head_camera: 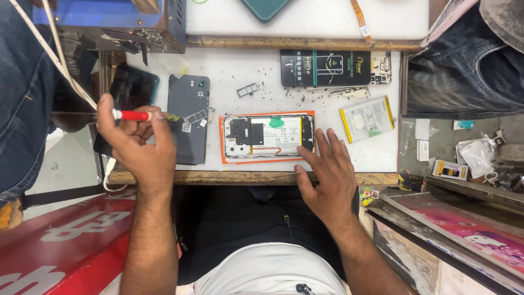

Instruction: The person uses a red-handled screwdriver to tighten screws on the internal frame of a disassembled smartphone. They then pick up a different smartphone, power it on, and interact with the touchscreen to verify functionality before placing it back on the workbench.

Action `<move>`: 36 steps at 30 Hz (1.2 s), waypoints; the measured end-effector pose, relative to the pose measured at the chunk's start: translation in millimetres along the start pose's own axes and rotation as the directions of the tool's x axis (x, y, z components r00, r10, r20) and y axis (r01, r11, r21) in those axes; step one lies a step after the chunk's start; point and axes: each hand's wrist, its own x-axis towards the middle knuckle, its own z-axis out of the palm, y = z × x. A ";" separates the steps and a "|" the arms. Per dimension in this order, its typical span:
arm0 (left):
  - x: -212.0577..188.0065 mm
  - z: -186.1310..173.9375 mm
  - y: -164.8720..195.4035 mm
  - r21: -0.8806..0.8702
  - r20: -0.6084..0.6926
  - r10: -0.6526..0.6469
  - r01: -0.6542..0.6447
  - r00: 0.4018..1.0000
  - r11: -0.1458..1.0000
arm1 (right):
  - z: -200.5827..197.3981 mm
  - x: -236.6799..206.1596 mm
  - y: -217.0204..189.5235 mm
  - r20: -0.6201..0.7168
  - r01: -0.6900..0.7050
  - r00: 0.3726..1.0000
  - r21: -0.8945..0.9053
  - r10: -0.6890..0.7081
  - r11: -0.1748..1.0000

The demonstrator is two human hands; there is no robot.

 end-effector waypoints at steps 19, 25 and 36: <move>-14.0 2.1 24.5 -0.289 0.042 -0.106 0.114 0.993 0.951 | -13.2 -12.1 -0.4 -0.088 -0.041 0.994 0.174 0.057 0.984; -39.6 51.9 80.7 -0.323 0.261 -0.093 0.178 0.961 0.930 | -16.4 -10.7 3.6 -0.140 -0.118 0.977 0.269 0.160 0.956; -40.1 124.5 119.0 -0.197 0.523 -0.003 0.124 0.853 0.973 | -14.8 -11.1 11.4 -0.131 -0.093 0.982 0.287 0.135 0.953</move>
